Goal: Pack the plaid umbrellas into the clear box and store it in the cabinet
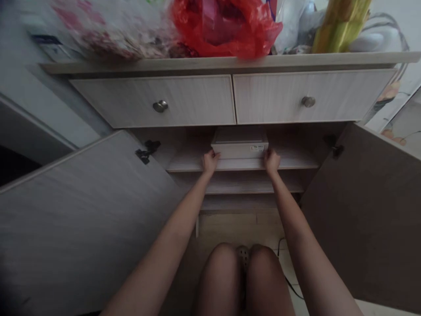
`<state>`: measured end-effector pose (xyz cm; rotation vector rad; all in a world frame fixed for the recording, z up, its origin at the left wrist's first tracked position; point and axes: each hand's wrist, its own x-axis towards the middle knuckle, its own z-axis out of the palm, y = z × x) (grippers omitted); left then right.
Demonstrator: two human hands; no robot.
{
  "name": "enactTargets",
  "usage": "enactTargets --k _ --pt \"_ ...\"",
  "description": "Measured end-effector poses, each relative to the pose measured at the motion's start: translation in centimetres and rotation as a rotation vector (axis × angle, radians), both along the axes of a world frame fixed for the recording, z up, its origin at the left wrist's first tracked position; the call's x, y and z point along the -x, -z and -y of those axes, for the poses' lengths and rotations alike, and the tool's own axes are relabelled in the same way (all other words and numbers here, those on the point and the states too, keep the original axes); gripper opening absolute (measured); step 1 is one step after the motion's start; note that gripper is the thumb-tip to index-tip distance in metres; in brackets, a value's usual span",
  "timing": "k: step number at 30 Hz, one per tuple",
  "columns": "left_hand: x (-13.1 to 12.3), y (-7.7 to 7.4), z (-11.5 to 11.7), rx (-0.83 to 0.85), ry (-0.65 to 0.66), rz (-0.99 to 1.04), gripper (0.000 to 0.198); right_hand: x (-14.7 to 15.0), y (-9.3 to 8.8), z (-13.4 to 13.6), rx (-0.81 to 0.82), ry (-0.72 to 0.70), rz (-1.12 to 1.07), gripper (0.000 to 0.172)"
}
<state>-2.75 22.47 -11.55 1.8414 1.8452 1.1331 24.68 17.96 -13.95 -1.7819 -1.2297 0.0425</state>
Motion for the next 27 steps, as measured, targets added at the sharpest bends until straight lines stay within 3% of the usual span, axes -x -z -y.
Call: enactTargets --k 11,16,20,23,25,27 --pt "-0.6 0.2 -5.1 0.0 -0.035 -0.154 0.025 -1.0 -0.2 -5.6 0.043 0.005 0.108 0.028" --pt "-0.4 0.3 -6.2 0.003 -0.021 -0.135 0.023 -1.3 0.4 -6.8 0.011 -0.01 0.103 0.028" --pt "-0.7 -0.5 -6.3 0.046 0.003 -0.027 0.021 -1.2 -0.4 -7.2 0.047 -0.038 0.053 0.028" --pt "-1.0 -0.8 -4.9 0.076 0.015 0.019 0.024 -0.9 -1.3 -4.7 -0.007 -0.114 -0.052 0.031" --pt "-0.6 0.1 -2.1 0.042 0.026 0.058 0.031 -0.7 -1.2 -0.3 -0.167 -0.18 -0.149 0.043" --pt "0.8 1.8 2.6 -0.075 0.04 0.172 0.037 -1.0 -0.1 6.1 -0.348 -0.223 -0.215 0.05"
